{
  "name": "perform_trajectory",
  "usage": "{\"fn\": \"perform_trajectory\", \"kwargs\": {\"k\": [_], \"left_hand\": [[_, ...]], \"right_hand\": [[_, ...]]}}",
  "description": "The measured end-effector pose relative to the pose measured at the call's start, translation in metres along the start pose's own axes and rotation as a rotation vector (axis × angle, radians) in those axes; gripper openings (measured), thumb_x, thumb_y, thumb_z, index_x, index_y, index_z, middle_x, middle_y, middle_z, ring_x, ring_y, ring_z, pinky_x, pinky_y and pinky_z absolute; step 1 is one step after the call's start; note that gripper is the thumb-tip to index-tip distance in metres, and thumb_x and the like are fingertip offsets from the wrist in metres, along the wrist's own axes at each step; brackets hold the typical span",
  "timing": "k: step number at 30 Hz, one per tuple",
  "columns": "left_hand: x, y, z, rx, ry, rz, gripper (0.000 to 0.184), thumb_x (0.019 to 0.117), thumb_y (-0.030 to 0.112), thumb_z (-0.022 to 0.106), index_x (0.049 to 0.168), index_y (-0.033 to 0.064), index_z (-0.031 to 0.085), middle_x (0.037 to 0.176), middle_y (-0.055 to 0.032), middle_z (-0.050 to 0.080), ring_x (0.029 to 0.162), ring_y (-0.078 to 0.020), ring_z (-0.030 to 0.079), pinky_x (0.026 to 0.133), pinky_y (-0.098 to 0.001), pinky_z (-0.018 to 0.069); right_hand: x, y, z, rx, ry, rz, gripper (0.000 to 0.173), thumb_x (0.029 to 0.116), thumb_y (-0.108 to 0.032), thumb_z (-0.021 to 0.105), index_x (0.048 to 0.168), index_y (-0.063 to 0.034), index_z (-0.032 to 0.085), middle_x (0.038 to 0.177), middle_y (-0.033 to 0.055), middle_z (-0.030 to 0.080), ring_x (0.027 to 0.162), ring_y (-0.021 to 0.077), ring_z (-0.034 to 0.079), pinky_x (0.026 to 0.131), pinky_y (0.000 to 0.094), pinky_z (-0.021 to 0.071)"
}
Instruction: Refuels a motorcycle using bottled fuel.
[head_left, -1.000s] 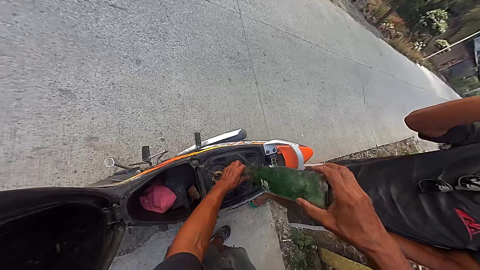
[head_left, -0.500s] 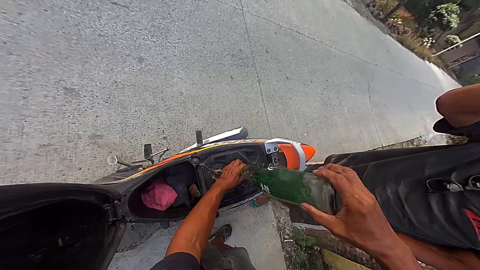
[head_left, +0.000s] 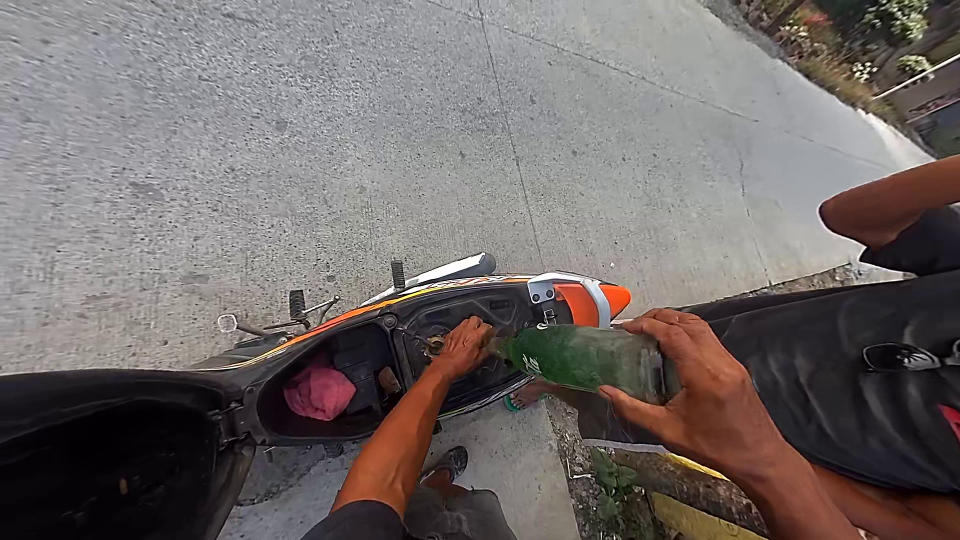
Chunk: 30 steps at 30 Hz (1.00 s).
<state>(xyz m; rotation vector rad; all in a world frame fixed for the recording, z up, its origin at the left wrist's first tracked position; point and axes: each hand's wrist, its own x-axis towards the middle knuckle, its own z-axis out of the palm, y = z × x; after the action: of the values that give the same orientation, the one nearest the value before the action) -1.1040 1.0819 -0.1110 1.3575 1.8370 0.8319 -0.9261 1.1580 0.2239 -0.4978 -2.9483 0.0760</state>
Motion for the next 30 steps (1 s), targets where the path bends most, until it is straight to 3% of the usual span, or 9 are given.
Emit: {"fn": "perform_trajectory", "kwargs": {"k": [8, 14, 17, 22, 30], "left_hand": [[0.0, 0.005, 0.001, 0.001, -0.017, -0.014, 0.043, 0.0984, 0.031, 0.063, 0.129, 0.0011, 0.063, 0.134, -0.0237, 0.058, 0.127, -0.0385, 0.056, 0.106, -0.0506, 0.0459], [0.0, 0.004, 0.0, -0.011, -0.004, -0.019, 0.043, 0.0962, 0.027, 0.065, 0.13, 0.0006, 0.063, 0.134, -0.0237, 0.058, 0.127, -0.0381, 0.056, 0.107, -0.0502, 0.0457], [0.0, 0.003, 0.001, -0.012, -0.014, -0.015, 0.047, 0.097, 0.033, 0.066, 0.131, 0.0002, 0.062, 0.135, -0.0238, 0.058, 0.128, -0.038, 0.056, 0.108, -0.0495, 0.0453], [-0.002, 0.003, 0.001, -0.021, -0.002, -0.001, 0.052, 0.0979, 0.039, 0.065, 0.131, -0.0004, 0.062, 0.134, -0.0243, 0.058, 0.127, -0.038, 0.056, 0.108, -0.0491, 0.0448], [-0.003, -0.001, 0.005, -0.032, 0.027, 0.013, 0.053, 0.0964, 0.04, 0.067, 0.133, 0.0012, 0.062, 0.134, -0.024, 0.059, 0.128, -0.0376, 0.056, 0.108, -0.0482, 0.0448]], "right_hand": [[0.002, -0.003, 0.0, -0.032, 0.005, -0.028, 0.064, 0.0778, -0.052, 0.076, 0.121, -0.0055, 0.069, 0.118, 0.0207, 0.068, 0.106, 0.0373, 0.066, 0.076, 0.0472, 0.0579], [-0.001, 0.001, -0.002, -0.021, 0.005, -0.011, 0.065, 0.0785, -0.054, 0.075, 0.122, -0.0055, 0.068, 0.118, 0.0206, 0.068, 0.107, 0.0367, 0.066, 0.077, 0.0457, 0.0574], [-0.003, 0.002, -0.006, -0.024, -0.002, 0.008, 0.067, 0.0781, -0.054, 0.075, 0.123, -0.0049, 0.067, 0.119, 0.0204, 0.068, 0.109, 0.0365, 0.065, 0.081, 0.046, 0.0575], [-0.006, 0.0, -0.01, -0.039, 0.006, 0.024, 0.067, 0.0779, -0.055, 0.075, 0.123, -0.0049, 0.067, 0.118, 0.0206, 0.067, 0.106, 0.0357, 0.066, 0.077, 0.0462, 0.0577], [-0.005, -0.007, -0.011, -0.067, 0.025, 0.004, 0.066, 0.0764, -0.054, 0.075, 0.122, -0.0069, 0.067, 0.117, 0.0181, 0.069, 0.109, 0.0357, 0.066, 0.078, 0.0443, 0.0582]]}}
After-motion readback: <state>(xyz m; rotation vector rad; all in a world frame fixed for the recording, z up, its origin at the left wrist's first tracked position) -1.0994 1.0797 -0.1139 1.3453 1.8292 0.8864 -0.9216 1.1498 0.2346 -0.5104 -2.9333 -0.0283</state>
